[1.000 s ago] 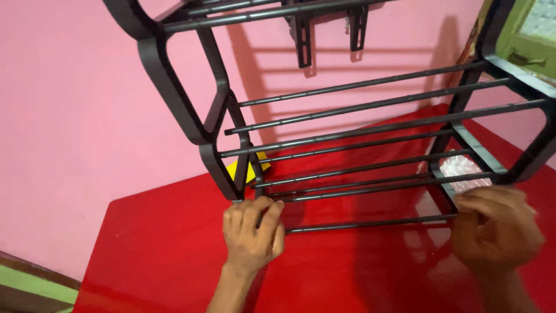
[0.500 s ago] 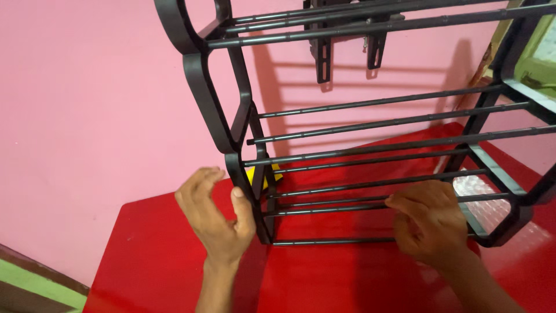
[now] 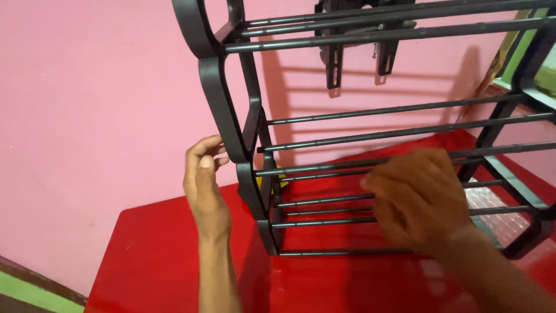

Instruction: The person assembles a black metal rack by inserting horizontal rods into vertical frame slots. They repeatedly adjust and align the rods to fit securely within the frame on a red table.

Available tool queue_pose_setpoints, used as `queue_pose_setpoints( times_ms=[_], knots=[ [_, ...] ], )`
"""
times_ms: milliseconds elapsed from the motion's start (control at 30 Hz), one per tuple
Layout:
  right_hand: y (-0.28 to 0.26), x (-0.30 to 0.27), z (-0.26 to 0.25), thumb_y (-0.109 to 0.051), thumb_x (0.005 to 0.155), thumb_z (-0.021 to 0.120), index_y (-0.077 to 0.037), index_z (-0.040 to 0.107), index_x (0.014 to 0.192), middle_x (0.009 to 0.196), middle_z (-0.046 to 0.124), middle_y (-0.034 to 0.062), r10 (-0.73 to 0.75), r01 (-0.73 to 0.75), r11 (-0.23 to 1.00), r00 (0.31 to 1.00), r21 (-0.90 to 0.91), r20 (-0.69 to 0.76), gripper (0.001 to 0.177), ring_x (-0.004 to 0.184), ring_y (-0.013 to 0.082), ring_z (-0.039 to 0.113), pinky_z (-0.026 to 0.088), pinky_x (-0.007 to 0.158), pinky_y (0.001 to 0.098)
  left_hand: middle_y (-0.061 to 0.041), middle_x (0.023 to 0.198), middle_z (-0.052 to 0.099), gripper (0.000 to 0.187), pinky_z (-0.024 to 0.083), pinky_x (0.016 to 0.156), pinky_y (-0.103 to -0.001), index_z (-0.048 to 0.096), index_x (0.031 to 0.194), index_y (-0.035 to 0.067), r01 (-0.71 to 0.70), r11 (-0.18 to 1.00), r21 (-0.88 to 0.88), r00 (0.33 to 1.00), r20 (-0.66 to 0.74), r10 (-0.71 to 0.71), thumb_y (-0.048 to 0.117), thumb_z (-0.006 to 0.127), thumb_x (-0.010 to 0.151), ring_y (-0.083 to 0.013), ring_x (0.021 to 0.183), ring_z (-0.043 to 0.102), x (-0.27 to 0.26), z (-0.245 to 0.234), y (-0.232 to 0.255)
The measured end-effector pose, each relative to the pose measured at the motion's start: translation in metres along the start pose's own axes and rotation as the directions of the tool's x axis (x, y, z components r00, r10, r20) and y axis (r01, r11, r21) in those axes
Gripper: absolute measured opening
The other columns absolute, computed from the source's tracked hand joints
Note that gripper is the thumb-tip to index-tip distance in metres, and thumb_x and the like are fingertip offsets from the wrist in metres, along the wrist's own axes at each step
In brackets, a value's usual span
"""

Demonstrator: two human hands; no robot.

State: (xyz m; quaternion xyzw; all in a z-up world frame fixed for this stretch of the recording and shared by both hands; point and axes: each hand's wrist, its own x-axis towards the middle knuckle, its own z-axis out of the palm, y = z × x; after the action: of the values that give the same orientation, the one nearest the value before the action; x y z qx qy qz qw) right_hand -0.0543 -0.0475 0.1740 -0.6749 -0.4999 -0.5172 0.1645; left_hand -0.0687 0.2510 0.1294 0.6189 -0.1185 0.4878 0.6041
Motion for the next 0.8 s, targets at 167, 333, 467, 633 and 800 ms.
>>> queue_pose_setpoints(
  times_ms=[167,333,467,633,800],
  knots=[
    [0.022,0.044,0.023,-0.004,0.087,0.067,-0.011,0.072,0.099,0.096,0.072,0.0036,0.059,-0.055,0.998,0.981,-0.025,0.185,0.015,0.088,0.0237,0.064,0.042,0.086,0.0435,-0.01,0.134,0.063,0.057,0.04,0.114,-0.041,0.057,0.139,0.001,0.144,0.985,-0.093,0.971,0.207,-0.123,0.044,0.042,0.104,-0.0205,0.129,0.056,0.016,-0.006,-0.019],
    [0.052,0.085,0.061,-0.012,0.092,0.061,-0.007,0.072,0.104,0.099,0.074,0.0078,0.033,-0.002,0.994,0.955,-0.107,0.294,0.017,0.094,0.0254,0.068,0.046,0.089,0.0441,-0.016,0.114,0.064,0.066,0.044,0.11,-0.044,0.057,0.145,0.0,0.252,0.961,-0.117,0.938,0.275,-0.212,0.052,0.045,0.105,-0.0267,0.113,0.058,0.015,-0.005,-0.031],
    [0.073,0.113,0.09,-0.013,0.092,0.058,-0.005,0.074,0.107,0.107,0.075,0.0139,0.151,-0.147,0.988,0.828,-0.052,0.54,0.023,0.096,0.0314,0.071,0.05,0.096,0.0479,-0.016,0.155,0.053,0.08,0.033,0.126,-0.046,0.048,0.154,-0.002,0.099,0.987,-0.128,0.951,0.304,-0.056,0.063,0.039,0.107,-0.0293,0.148,0.048,0.019,0.002,-0.031],
    [0.068,0.13,0.115,-0.017,0.087,0.063,-0.009,0.071,0.116,0.11,0.075,0.0149,0.234,-0.219,0.969,0.647,-0.117,0.726,0.031,0.101,0.0338,0.07,0.051,0.097,0.0496,-0.018,0.169,0.038,0.105,0.034,0.128,-0.05,0.038,0.159,-0.001,0.076,0.987,-0.141,0.935,0.353,-0.021,0.083,0.036,0.096,-0.0343,0.155,0.042,0.017,0.005,-0.023],
    [0.062,0.134,0.126,-0.024,0.087,0.069,-0.015,0.07,0.119,0.106,0.074,0.014,0.263,-0.234,0.961,0.602,-0.148,0.754,0.033,0.103,0.0355,0.067,0.048,0.098,0.0508,-0.026,0.159,0.049,0.114,0.041,0.123,-0.051,0.038,0.16,-0.002,0.018,0.999,-0.033,0.936,0.352,-0.005,0.086,0.048,0.089,-0.0385,0.146,0.052,0.014,0.013,-0.016]
  ],
)
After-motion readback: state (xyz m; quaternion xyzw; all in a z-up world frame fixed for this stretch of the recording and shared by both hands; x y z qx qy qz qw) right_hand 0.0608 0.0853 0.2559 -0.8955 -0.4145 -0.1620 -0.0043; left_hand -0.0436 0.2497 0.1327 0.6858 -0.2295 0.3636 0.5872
